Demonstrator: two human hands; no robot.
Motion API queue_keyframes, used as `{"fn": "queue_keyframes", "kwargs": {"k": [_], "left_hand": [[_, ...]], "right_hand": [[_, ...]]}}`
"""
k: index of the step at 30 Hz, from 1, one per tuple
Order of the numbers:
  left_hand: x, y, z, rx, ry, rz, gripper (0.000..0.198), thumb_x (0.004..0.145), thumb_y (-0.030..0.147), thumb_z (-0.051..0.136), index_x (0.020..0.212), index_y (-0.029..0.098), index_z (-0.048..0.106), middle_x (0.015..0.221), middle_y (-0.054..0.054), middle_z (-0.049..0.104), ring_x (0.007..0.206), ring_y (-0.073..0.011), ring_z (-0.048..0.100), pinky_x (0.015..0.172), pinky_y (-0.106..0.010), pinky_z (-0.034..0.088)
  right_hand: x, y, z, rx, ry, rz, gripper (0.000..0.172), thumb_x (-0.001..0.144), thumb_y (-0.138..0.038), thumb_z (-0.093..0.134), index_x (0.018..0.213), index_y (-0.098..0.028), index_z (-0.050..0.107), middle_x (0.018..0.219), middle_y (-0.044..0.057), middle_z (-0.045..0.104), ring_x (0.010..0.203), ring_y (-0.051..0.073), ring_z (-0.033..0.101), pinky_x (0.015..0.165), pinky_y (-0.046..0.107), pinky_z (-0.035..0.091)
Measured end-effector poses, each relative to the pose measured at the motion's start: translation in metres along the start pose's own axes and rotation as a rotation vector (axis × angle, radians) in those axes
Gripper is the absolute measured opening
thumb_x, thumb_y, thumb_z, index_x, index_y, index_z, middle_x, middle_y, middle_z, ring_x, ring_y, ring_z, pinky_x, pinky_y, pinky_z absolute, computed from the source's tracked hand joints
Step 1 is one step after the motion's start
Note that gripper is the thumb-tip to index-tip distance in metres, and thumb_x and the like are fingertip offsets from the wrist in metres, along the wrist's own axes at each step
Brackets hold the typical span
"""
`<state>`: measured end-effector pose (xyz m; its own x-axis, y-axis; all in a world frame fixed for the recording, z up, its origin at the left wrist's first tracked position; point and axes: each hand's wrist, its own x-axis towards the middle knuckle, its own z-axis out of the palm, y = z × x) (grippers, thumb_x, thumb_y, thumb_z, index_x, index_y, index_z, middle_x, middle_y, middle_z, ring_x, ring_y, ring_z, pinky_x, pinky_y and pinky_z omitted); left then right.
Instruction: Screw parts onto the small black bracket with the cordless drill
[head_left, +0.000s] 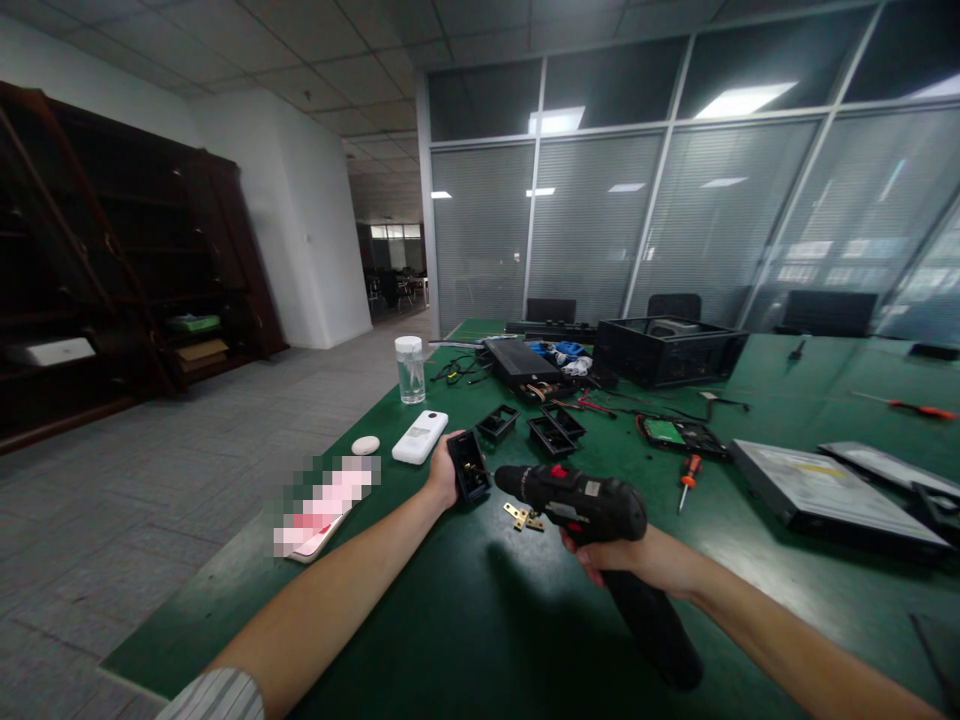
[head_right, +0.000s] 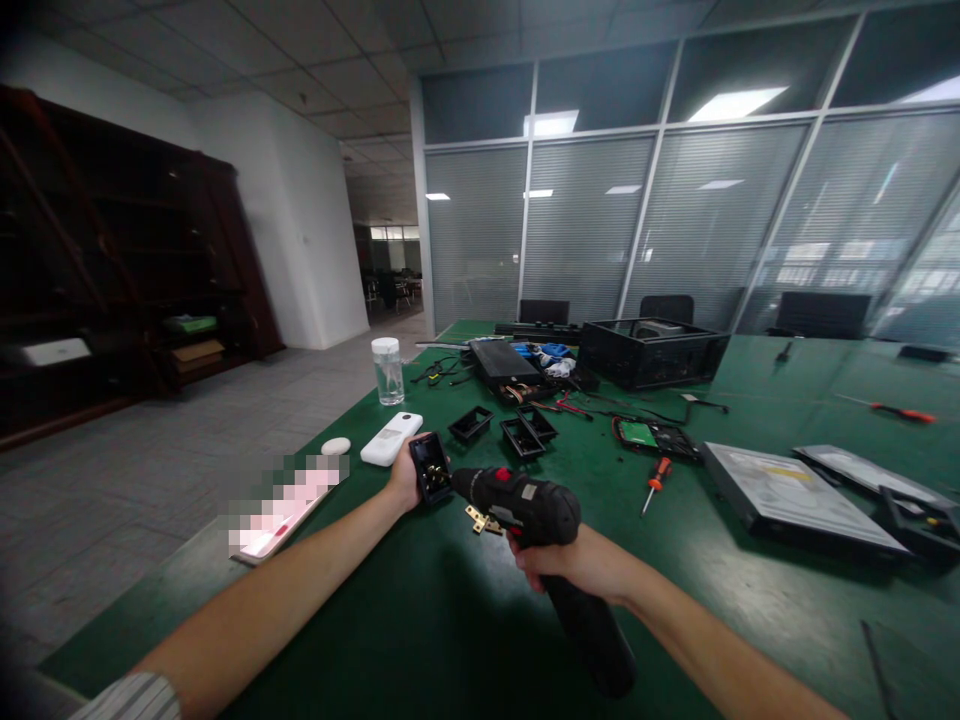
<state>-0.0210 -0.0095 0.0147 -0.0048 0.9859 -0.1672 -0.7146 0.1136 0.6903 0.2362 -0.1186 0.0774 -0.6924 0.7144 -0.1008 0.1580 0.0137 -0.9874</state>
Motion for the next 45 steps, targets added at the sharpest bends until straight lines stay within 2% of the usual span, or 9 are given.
{"fn": "queue_keyframes", "kwargs": {"k": [5,14,26,32,45], "left_hand": [[0.0009,-0.0013,-0.0015,0.024,0.016,0.014,0.030,0.068,0.040,0.048,0.086,0.017,0.056,0.061,-0.004,0.060,0.052,-0.0215,0.059,0.051,-0.033,0.045],[0.0008,-0.0002,-0.0018,0.021,-0.015,0.013,0.027,0.069,0.040,0.048,0.079,0.016,0.056,0.059,-0.005,0.059,0.053,-0.0221,0.059,0.051,-0.034,0.046],[0.0006,-0.0009,-0.0007,0.008,-0.020,-0.013,0.026,0.069,0.039,0.047,0.079,0.016,0.055,0.057,-0.004,0.059,0.051,-0.0221,0.058,0.047,-0.033,0.045],[0.0006,-0.0014,-0.0012,0.034,-0.031,0.020,0.027,0.069,0.040,0.048,0.081,0.016,0.055,0.058,-0.005,0.059,0.052,-0.0232,0.059,0.047,-0.034,0.045],[-0.0025,0.0009,0.0012,0.026,0.010,-0.013,0.028,0.068,0.040,0.048,0.079,0.015,0.056,0.059,-0.005,0.060,0.050,-0.0211,0.058,0.050,-0.034,0.045]], "right_hand": [[-0.0002,0.0022,-0.0004,0.024,-0.006,-0.011,0.022,0.067,-0.023,0.063,0.087,-0.014,0.056,0.070,0.000,0.052,0.056,0.011,0.050,0.054,0.025,0.041],[-0.0012,-0.0006,0.0007,0.023,0.003,0.016,0.021,0.067,-0.023,0.062,0.085,-0.013,0.056,0.069,0.000,0.051,0.055,0.011,0.048,0.052,0.024,0.039],[0.0014,0.0034,-0.0002,0.027,0.003,-0.007,0.021,0.066,-0.023,0.062,0.084,-0.014,0.057,0.068,-0.001,0.052,0.055,0.011,0.049,0.053,0.024,0.041],[0.0011,0.0026,-0.0002,0.028,-0.008,-0.026,0.019,0.067,-0.021,0.061,0.084,-0.014,0.057,0.068,-0.001,0.052,0.056,0.011,0.049,0.053,0.024,0.040],[0.0010,0.0026,-0.0009,0.039,-0.002,-0.031,0.022,0.066,-0.023,0.063,0.085,-0.013,0.056,0.070,0.000,0.053,0.055,0.011,0.051,0.052,0.025,0.042]]}}
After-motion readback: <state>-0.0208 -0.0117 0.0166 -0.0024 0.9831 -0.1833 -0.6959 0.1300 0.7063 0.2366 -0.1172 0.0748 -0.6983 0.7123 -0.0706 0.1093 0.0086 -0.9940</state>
